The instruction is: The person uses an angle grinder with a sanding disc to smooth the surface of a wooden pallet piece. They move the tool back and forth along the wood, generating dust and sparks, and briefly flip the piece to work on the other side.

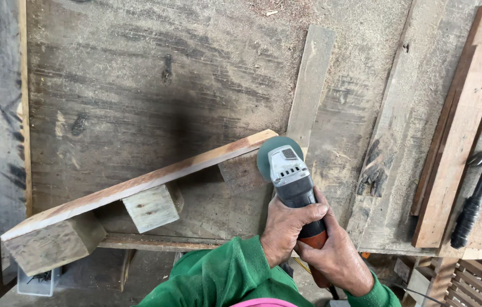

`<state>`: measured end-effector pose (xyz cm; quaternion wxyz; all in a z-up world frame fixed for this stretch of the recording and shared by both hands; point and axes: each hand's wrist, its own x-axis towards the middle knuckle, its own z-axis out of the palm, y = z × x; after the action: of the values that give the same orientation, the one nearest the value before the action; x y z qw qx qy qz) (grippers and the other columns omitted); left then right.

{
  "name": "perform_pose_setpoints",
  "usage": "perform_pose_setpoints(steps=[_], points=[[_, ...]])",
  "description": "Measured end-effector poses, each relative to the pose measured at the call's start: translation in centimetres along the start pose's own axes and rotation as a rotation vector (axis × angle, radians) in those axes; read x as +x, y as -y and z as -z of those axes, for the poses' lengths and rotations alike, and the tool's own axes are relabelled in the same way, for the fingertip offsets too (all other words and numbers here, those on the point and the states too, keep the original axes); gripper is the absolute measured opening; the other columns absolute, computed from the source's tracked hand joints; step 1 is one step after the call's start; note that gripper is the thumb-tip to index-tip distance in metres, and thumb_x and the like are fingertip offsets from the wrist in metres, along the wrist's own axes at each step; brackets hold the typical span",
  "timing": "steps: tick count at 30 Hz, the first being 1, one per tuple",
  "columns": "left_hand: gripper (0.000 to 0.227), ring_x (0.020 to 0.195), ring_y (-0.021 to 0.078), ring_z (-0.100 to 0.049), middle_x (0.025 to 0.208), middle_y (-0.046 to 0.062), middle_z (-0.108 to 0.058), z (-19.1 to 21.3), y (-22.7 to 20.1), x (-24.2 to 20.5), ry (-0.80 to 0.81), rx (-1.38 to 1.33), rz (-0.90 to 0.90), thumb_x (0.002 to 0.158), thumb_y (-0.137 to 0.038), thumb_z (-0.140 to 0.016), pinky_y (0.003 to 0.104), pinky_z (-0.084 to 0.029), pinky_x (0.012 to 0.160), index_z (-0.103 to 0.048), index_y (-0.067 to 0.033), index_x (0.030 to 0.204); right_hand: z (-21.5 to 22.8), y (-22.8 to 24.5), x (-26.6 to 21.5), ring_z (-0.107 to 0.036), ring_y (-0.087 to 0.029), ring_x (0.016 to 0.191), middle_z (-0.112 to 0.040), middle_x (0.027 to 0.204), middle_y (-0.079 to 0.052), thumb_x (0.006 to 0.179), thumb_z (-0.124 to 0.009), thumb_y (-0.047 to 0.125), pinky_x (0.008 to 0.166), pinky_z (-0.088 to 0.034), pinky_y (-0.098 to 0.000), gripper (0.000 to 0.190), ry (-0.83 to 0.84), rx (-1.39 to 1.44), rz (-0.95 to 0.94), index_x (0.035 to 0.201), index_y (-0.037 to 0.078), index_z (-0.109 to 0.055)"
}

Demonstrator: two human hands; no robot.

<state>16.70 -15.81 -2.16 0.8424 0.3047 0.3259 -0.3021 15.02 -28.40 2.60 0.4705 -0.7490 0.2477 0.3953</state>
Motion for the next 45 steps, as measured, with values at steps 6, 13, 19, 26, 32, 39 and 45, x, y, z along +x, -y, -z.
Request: perform_pose_setpoints(steps=[6,13,19,26,32,39,45], points=[[0.045,0.085,0.0146,-0.070,0.097,0.005,-0.071,-0.6,-0.7,0.1,-0.166,0.161,-0.073,0.071,-0.006,-0.086,0.032,-0.060,0.080,-0.064,-0.0036,0.111,-1.6,-1.3,0.8,-0.063,-0.022,0.114,-0.054,0.136,-0.015,0.067,-0.075,0.000,0.093,-0.055,-0.0392,0.119,0.087,0.475,0.074,0.163,0.016,-0.008],[0.039,0.080,0.0165,-0.071,0.094,0.008,-0.072,1.6,-2.4,-1.6,-0.229,0.193,-0.052,0.073,-0.007,-0.084,0.033,-0.061,0.075,-0.065,-0.0005,0.107,-3.8,-1.3,1.5,-0.057,-0.023,0.123,-0.051,0.142,-0.015,0.072,-0.076,0.002,0.102,-0.050,-0.0402,0.115,0.302,0.648,0.140,0.163,0.015,-0.008],[0.039,0.081,0.0165,-0.071,0.093,0.007,-0.071,2.1,-2.9,-2.8,-0.311,0.207,-0.007,0.075,-0.009,-0.083,0.035,-0.063,0.075,-0.064,-0.0012,0.108,-4.1,-1.5,1.8,-0.053,-0.022,0.131,-0.048,0.149,-0.013,0.073,-0.078,0.002,0.110,-0.046,-0.0394,0.117,0.403,0.550,0.141,0.164,0.014,-0.005],[0.042,0.084,0.0166,-0.070,0.096,0.008,-0.071,0.9,-1.8,-1.4,-0.200,0.208,-0.085,0.076,-0.007,-0.084,0.034,-0.061,0.077,-0.063,0.0002,0.111,-2.8,-2.2,1.8,-0.056,-0.021,0.121,-0.051,0.142,-0.014,0.074,-0.076,0.002,0.102,-0.049,-0.0386,0.117,0.342,0.641,0.134,0.164,0.017,-0.004],[0.043,0.086,0.0164,-0.070,0.098,0.008,-0.071,0.0,-1.4,0.0,-0.174,0.219,-0.028,0.074,-0.007,-0.084,0.035,-0.062,0.079,-0.064,0.0005,0.112,-1.4,-2.0,2.0,-0.056,-0.021,0.126,-0.054,0.140,-0.013,0.075,-0.077,0.004,0.104,-0.049,-0.0390,0.112,0.283,0.591,0.137,0.164,0.015,-0.010],[0.046,0.086,0.0169,-0.070,0.098,0.007,-0.069,0.1,-1.6,-0.1,-0.217,0.228,-0.013,0.071,-0.007,-0.084,0.035,-0.063,0.080,-0.062,-0.0030,0.111,-1.4,-1.6,2.1,-0.056,-0.022,0.129,-0.052,0.144,-0.013,0.075,-0.078,0.006,0.106,-0.049,-0.0400,0.112,0.307,0.583,0.153,0.164,0.015,-0.010],[0.045,0.086,0.0171,-0.069,0.098,0.008,-0.069,1.4,-2.3,-1.3,-0.243,0.227,-0.053,0.073,-0.009,-0.085,0.034,-0.062,0.078,-0.063,-0.0005,0.111,-3.1,-1.4,2.2,-0.052,-0.023,0.131,-0.047,0.147,-0.015,0.074,-0.078,0.003,0.109,-0.045,-0.0396,0.116,0.369,0.632,0.207,0.164,0.013,-0.006]])
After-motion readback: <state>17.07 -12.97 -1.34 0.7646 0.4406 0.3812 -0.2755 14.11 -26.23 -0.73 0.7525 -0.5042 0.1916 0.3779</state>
